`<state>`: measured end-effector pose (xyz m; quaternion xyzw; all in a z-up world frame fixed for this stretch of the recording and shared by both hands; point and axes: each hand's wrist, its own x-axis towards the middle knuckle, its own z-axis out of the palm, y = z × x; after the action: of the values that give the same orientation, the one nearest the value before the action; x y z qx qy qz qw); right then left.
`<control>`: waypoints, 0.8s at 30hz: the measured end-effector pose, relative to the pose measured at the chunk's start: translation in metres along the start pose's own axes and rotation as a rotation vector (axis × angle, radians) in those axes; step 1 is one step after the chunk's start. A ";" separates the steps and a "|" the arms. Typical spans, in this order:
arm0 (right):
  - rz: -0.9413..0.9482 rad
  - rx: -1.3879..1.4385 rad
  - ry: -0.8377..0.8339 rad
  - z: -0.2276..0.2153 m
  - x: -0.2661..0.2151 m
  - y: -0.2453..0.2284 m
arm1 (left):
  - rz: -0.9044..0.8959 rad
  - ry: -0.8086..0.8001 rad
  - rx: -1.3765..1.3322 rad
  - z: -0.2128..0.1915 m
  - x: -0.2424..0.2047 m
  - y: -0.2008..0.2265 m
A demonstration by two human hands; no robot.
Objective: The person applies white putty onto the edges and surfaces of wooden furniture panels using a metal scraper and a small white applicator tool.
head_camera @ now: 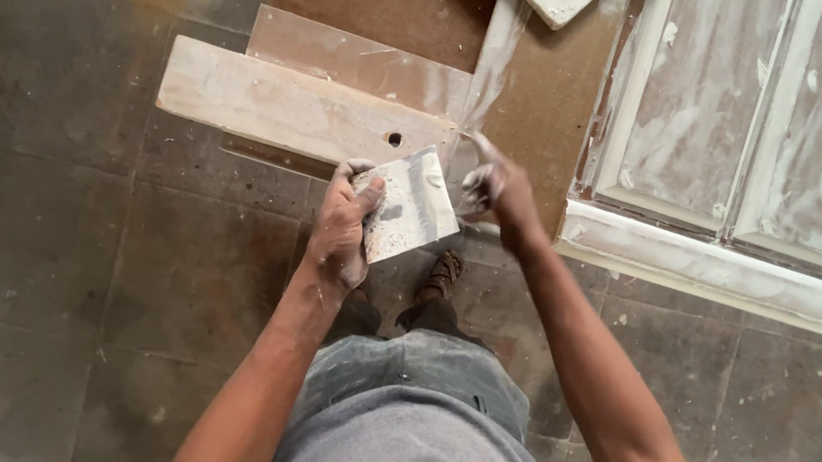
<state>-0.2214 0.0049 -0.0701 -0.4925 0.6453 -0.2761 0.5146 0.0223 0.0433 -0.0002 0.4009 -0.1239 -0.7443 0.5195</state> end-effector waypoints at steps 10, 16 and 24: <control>0.444 0.537 0.026 0.054 -0.002 0.017 | -0.012 0.002 0.039 -0.006 -0.008 0.003; 0.376 0.611 -0.221 0.034 -0.080 -0.007 | -0.062 0.002 0.065 0.001 -0.001 0.000; -0.150 0.682 -0.220 -0.017 -0.100 -0.058 | -0.128 -0.174 0.232 0.014 0.028 -0.013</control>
<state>-0.2182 0.0740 0.0242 -0.3652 0.4191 -0.4576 0.6939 -0.0001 0.0215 -0.0119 0.3992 -0.2277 -0.7885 0.4088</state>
